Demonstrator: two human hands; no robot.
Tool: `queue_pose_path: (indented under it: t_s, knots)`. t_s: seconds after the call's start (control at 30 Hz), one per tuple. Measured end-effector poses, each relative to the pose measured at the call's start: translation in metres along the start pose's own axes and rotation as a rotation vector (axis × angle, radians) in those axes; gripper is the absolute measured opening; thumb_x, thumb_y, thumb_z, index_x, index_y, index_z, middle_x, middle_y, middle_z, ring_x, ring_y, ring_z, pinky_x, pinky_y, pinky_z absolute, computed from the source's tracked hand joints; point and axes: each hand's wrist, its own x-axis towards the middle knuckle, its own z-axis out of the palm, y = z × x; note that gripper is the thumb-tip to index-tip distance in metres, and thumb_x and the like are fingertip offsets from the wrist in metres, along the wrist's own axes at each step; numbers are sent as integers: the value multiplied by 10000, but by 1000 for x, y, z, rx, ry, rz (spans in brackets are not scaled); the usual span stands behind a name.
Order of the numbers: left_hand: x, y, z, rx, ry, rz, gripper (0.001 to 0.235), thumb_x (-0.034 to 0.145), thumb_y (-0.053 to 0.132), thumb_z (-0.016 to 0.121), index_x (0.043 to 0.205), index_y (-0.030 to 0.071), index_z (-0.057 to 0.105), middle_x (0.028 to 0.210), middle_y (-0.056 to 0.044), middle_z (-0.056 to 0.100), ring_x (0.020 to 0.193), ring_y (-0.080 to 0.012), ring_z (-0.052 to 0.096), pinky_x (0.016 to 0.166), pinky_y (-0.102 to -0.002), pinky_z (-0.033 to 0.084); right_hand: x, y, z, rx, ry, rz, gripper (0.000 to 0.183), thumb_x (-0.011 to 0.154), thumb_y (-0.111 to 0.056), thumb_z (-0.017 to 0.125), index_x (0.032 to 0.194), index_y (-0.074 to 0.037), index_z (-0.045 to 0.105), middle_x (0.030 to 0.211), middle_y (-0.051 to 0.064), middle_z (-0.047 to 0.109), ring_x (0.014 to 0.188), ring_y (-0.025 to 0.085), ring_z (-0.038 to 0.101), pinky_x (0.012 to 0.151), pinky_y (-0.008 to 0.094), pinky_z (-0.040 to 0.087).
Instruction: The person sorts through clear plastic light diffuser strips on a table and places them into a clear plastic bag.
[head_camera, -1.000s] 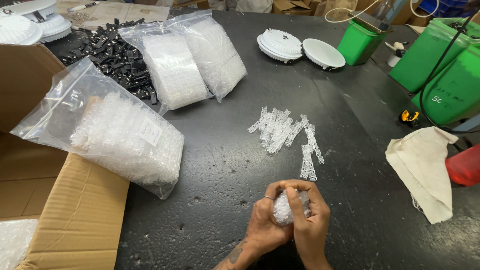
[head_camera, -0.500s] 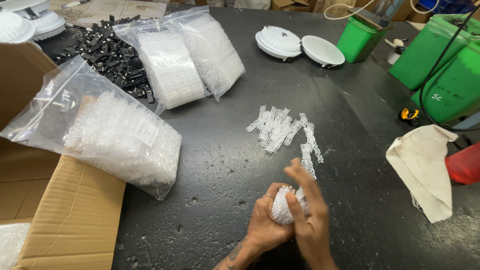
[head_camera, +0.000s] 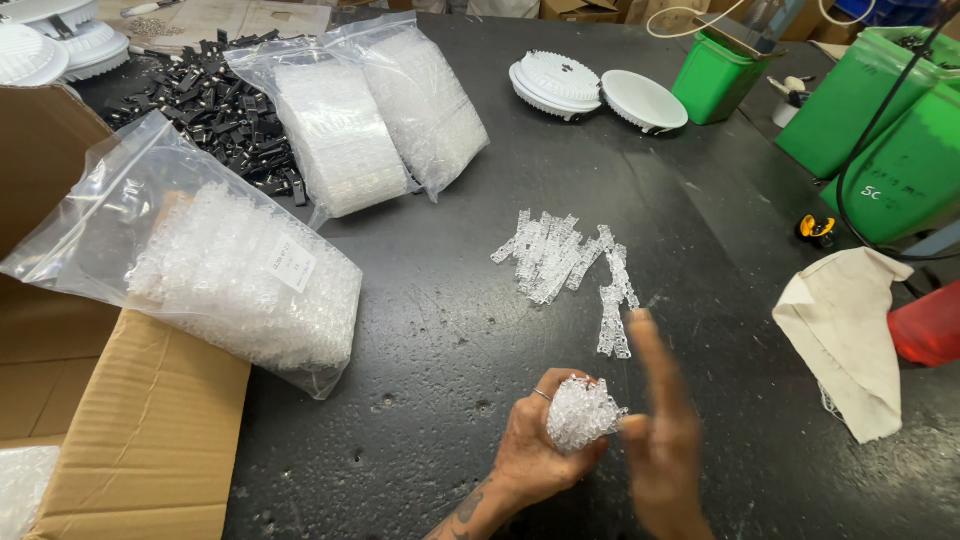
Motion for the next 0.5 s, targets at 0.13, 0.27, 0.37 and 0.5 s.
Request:
queue_pose_path:
  t_s: [0.13,0.27,0.37,0.5]
  knots:
    - [2,6,1,9,8,-12,676,757,236,842,1321,66,510,910,-98,767,837,-214,775,742,-340,608,-4,2,4,78,-221,4,850,1003,-670,362,1512,1,474,1601,214,490,1536,378,409,1237,527,320]
    - [0,27,-9,1,154,117,476,828,172,812,1241,54,606,957,-106,787,880,-211,809,784,-332,631,-2,21,9,522,3,82,847,1005,-598,528,1468,101,407,1546,269,473,1451,388,494,1227,527,345]
    - [15,65,-60,110,304,409,502,819,143,811,1256,58,579,1005,-116,764,923,-230,783,821,-348,623,-2,45,14,548,42,129,708,1026,-451,545,1471,90,443,1472,240,553,1354,347,576,1146,472,426]
    - [71,131,-199,412,620,546,615,757,114,816,1300,59,531,1062,-125,736,955,-245,757,838,-361,614,0,70,32,332,-117,382,521,934,-237,599,1395,3,553,1357,187,654,1254,282,652,1041,423,514]
